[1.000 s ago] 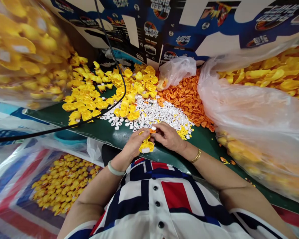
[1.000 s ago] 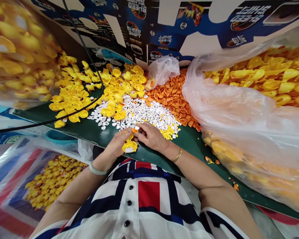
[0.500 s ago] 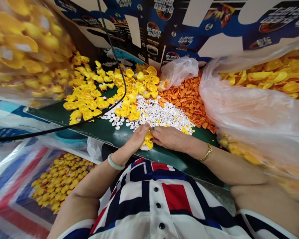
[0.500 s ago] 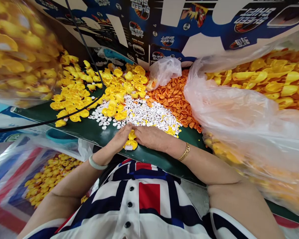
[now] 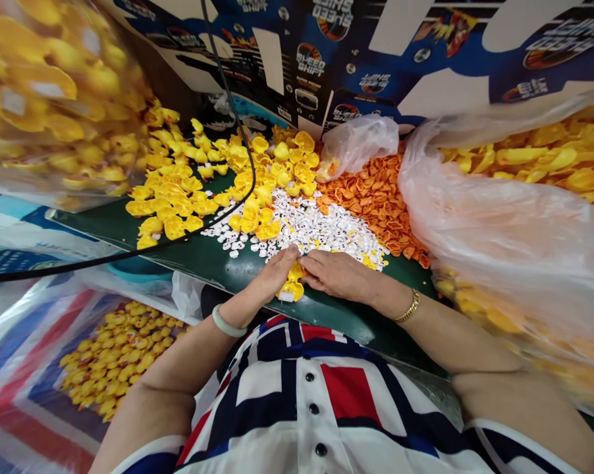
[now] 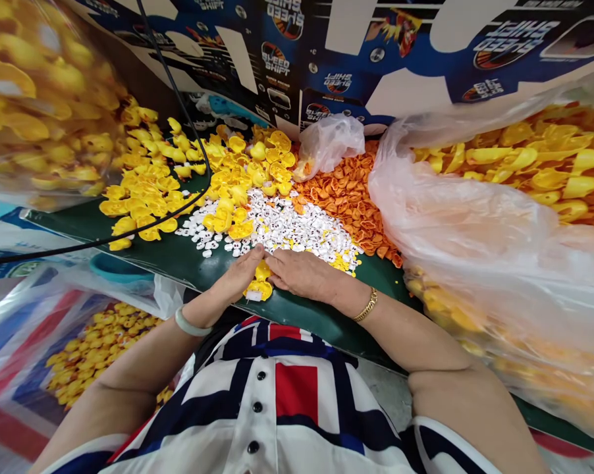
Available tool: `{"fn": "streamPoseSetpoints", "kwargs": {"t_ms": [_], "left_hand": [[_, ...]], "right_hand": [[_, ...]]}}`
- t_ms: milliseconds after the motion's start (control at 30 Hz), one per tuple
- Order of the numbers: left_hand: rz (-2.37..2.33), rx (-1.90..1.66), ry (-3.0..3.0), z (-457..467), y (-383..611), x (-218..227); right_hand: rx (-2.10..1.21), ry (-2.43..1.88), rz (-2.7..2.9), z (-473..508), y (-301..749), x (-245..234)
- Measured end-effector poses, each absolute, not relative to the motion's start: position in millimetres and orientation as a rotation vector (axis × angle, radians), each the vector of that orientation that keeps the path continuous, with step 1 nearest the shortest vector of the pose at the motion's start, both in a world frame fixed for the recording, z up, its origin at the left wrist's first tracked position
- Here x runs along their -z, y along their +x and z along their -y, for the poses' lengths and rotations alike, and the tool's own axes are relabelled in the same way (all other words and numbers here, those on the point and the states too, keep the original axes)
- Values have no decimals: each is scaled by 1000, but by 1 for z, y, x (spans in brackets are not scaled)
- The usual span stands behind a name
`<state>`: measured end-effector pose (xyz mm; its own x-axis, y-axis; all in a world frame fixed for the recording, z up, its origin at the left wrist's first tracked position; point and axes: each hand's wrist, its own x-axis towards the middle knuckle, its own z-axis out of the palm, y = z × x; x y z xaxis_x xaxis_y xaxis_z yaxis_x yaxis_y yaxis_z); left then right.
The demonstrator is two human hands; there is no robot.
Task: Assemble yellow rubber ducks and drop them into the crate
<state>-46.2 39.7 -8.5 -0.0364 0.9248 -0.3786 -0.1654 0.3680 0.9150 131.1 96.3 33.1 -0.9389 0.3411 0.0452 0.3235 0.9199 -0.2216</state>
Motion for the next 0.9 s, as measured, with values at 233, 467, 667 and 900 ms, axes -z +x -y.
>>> {"fn": "streamPoseSetpoints", "kwargs": {"t_ms": [233, 467, 667, 900], "left_hand": [[-1001, -1076, 600, -29, -52, 8], [-1025, -1157, 474, -17, -46, -1], [-839, -1011, 399, 3, -40, -1], [-838, -1131, 439, 7, -55, 1]], "right_hand": [[-371, -531, 2834, -102, 138, -19], [-479, -440, 2769, -100, 139, -10], [-540, -401, 2742, -71, 147, 1], [-737, -778, 2494, -86, 156, 2]]}}
